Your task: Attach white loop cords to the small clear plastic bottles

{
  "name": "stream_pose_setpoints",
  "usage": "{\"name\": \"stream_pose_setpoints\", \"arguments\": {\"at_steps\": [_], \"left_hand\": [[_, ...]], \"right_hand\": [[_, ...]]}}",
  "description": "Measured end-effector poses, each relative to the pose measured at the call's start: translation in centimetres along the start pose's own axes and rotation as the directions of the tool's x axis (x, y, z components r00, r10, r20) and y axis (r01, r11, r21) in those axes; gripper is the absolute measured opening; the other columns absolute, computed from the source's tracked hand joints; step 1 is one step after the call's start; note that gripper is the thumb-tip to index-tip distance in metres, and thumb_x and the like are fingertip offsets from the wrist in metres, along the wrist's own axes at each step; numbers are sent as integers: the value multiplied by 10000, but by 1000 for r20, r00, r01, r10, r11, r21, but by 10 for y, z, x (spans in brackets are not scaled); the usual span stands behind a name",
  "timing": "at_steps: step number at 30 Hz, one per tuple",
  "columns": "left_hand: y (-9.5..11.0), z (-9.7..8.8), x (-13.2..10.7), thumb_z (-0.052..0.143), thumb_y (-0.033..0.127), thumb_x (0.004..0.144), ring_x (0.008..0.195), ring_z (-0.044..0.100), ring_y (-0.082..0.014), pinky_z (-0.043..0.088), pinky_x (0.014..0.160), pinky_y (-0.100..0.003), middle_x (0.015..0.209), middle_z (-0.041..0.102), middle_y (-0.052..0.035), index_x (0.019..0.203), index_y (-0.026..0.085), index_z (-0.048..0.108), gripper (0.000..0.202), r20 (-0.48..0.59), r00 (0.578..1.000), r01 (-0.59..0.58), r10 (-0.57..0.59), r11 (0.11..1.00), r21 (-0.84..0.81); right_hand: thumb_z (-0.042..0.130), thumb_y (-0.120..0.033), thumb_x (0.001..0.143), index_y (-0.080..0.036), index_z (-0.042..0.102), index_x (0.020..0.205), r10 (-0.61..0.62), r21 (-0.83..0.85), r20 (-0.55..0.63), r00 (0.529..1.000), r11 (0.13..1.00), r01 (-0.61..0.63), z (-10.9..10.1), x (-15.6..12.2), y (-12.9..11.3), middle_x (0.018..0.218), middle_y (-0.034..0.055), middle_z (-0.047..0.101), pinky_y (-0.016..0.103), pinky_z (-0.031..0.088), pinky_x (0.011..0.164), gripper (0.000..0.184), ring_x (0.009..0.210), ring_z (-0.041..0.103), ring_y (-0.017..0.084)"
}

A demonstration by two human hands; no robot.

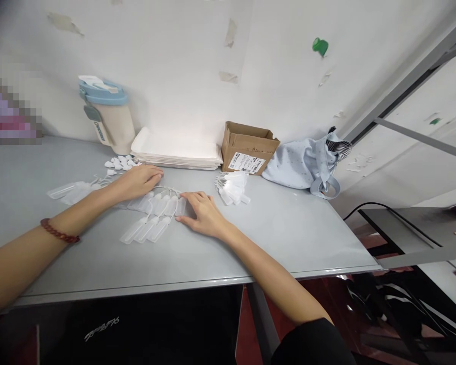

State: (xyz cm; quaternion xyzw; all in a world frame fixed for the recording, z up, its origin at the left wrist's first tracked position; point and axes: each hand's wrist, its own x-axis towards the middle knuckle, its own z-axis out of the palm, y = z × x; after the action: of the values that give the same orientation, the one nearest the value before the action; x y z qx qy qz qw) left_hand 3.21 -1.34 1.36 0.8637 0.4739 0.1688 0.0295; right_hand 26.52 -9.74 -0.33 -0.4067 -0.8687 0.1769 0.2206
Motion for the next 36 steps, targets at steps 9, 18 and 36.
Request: {"name": "stream_pose_setpoints", "arguments": {"at_steps": [9, 18, 36], "left_hand": [[4, -4, -3, 335, 282, 837, 871, 637, -254, 454, 787, -322, 851, 710, -82, 796, 176, 664, 349, -27, 997, 65, -66, 997, -36], [3, -7, -2, 380, 278, 789, 865, 636, -261, 457, 789, -329, 934, 717, -112, 1052, 122, 725, 461, -39, 984, 170, -172, 984, -51], [-4, 5, 10, 317, 354, 911, 1069, 533, -245, 350, 983, -373, 1199, 614, -90, 1173, 208, 677, 469, 97, 993, -65, 69, 997, -44]], "right_hand": [[658, -309, 804, -169, 485, 1261, 0, 2, -118, 993, 1000, 1, -9, -2, 6, 1247, 122, 583, 465, 428, 962, 508, 1149, 505, 269], [599, -138, 739, -177, 461, 1253, -48, -9, -245, 968, 999, 47, -11, -2, 19, 1217, 133, 552, 460, 454, 943, 533, 1081, 539, 246], [422, 30, 669, -225, 438, 1278, -89, -6, -343, 935, 996, 92, -12, 0, 16, 1293, 122, 476, 392, 506, 895, 660, 1216, 478, 216]]}}
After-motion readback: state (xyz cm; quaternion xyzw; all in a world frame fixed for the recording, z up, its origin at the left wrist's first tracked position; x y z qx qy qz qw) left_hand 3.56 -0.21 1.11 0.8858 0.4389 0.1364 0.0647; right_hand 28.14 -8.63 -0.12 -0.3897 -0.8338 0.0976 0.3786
